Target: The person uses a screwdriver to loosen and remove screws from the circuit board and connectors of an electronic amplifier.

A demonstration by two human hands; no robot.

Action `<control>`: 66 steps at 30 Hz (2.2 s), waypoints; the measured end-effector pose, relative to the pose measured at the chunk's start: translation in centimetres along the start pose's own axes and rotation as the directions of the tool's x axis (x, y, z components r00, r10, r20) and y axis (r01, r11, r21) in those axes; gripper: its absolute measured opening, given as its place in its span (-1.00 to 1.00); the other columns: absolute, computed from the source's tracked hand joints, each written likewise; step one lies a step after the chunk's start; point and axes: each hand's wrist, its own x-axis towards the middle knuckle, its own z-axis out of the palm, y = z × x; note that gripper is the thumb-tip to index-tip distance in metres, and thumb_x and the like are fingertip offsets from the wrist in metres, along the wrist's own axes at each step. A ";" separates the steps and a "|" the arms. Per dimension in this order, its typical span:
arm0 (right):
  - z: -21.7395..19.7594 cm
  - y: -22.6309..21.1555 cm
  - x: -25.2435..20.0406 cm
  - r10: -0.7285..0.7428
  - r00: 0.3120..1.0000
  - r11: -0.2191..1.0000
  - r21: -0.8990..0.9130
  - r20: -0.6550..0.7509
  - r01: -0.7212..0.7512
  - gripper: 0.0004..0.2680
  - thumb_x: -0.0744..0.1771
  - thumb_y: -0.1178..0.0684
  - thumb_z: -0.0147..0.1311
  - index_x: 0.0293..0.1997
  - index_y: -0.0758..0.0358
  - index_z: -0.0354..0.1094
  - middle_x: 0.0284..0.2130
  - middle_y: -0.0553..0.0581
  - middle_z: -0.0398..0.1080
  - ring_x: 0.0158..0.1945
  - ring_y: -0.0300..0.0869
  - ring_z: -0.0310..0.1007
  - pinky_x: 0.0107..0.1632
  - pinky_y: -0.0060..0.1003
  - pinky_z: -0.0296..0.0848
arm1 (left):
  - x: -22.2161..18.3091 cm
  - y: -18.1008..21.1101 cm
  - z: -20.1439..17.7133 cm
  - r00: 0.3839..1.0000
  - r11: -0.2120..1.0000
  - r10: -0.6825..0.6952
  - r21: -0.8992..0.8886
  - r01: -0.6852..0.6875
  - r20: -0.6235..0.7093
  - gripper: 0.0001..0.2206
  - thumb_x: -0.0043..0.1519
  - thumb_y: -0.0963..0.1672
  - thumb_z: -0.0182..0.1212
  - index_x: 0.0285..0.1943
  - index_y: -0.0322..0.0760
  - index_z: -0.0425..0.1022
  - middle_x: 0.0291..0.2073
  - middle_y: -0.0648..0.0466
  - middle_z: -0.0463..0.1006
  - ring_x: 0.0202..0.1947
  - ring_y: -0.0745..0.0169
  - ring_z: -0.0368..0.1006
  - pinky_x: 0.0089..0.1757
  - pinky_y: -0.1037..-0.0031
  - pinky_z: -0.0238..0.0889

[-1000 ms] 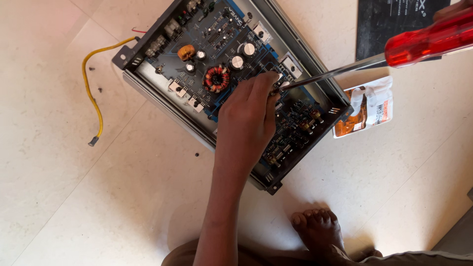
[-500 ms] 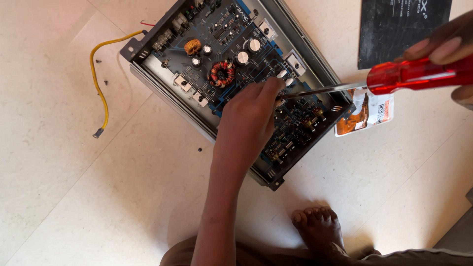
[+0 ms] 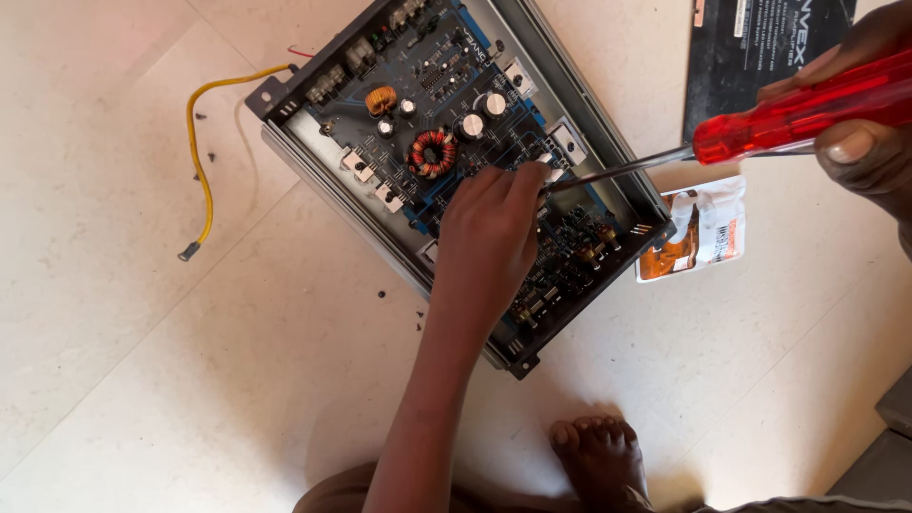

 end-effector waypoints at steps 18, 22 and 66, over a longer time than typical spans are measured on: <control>-2.2 2.0 6.8 0.039 0.997 0.999 0.001 0.060 -0.039 -0.91 0.51 0.11 0.07 0.09 0.26 0.31 -0.20 0.05 0.46 -0.23 -0.34 0.41 -0.15 -0.45 0.33 | 4.0 -2.9 8.9 0.953 0.988 -0.079 0.105 0.114 -0.292 -0.75 0.32 -0.29 0.22 0.16 -0.38 0.39 -0.10 -0.15 0.62 -0.35 0.06 0.62 -0.40 0.39 0.42; -1.8 3.0 7.0 -0.025 0.996 0.999 0.029 0.091 0.022 -0.95 0.52 0.13 0.04 0.06 0.25 0.30 -0.19 0.06 0.44 -0.19 -0.32 0.41 -0.10 -0.43 0.34 | 3.9 -3.1 9.1 0.950 0.981 -0.118 0.114 0.156 -0.289 -0.70 0.28 -0.27 0.24 0.18 -0.38 0.37 -0.11 -0.19 0.63 -0.35 0.02 0.64 -0.41 0.36 0.44; -1.1 4.7 10.9 -0.277 0.940 0.922 -0.219 0.200 0.318 -0.93 0.42 0.32 0.09 -0.24 0.47 0.37 -0.45 0.20 0.40 -0.41 -0.18 0.38 -0.31 -0.29 0.32 | 2.8 -3.1 8.2 0.965 0.981 -0.190 0.011 0.195 -0.179 -0.56 0.21 -0.33 0.11 0.31 -0.39 0.23 0.03 -0.19 0.58 -0.19 -0.06 0.65 -0.16 0.27 0.52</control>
